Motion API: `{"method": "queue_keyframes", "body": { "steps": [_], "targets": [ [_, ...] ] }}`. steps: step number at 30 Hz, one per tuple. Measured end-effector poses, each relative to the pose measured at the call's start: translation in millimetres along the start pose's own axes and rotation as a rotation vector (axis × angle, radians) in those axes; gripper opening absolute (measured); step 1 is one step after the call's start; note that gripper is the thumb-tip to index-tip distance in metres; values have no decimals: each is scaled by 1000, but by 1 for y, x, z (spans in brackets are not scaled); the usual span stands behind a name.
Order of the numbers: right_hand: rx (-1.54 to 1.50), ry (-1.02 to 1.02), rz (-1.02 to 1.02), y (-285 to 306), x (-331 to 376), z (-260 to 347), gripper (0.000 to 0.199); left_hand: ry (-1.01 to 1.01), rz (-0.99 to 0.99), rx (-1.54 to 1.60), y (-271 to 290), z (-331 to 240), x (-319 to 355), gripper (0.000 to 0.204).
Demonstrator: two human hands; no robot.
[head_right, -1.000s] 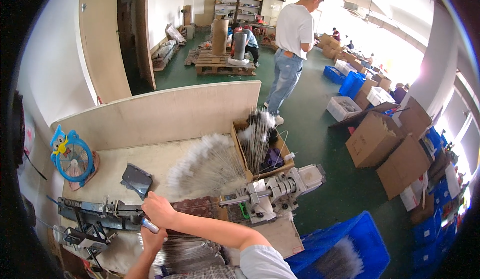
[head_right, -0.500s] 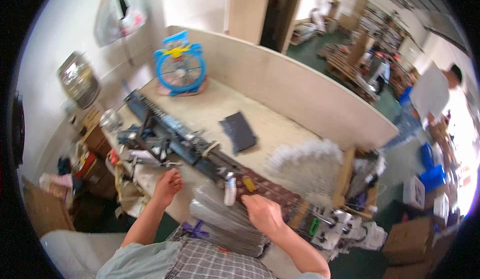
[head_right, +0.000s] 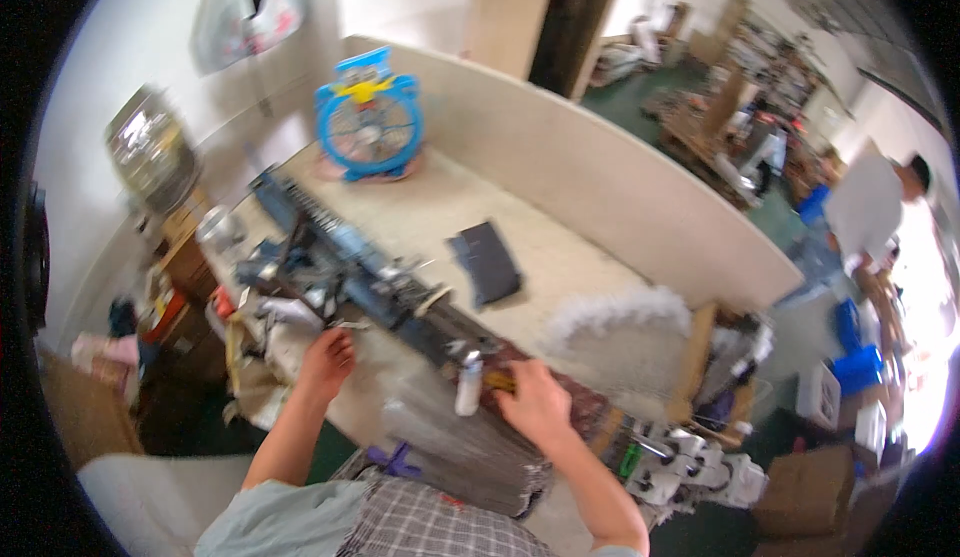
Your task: The recorder is assembling or processing small hygiene or medical-related product components using a specialized workstation.
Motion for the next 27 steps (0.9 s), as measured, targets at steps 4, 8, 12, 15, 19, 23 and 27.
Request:
{"method": "queue_keyframes", "body": {
  "steps": [4,8,12,15,19,23,27],
  "targets": [
    [3,72,59,-28,-10,6,21,-19,67,168,17,3,-5,10],
    [-48,181,-2,-35,-3,-1,16,-114,-199,28,35,3,-13,11],
    [-35,267,57,0,31,4,15,-270,-186,-54,14,7,-2,14],
    [-171,413,-84,41,48,7,18,-341,172,-252,-83,24,68,10],
    [-253,370,-370,84,42,-19,21,-70,440,-313,-179,86,106,14],
    [-469,141,-182,76,39,-40,20,-92,531,-284,-215,115,98,14],
    [-421,173,-309,84,50,-49,21,-140,569,-369,-220,120,98,12]
  ]
}}
Point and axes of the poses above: each hand's wrist, its own x-axis away from the middle knuckle, its own y-axis out of the back of the hand, z = x × y, the point moved 7 cm from there along -x, towards the middle knuckle
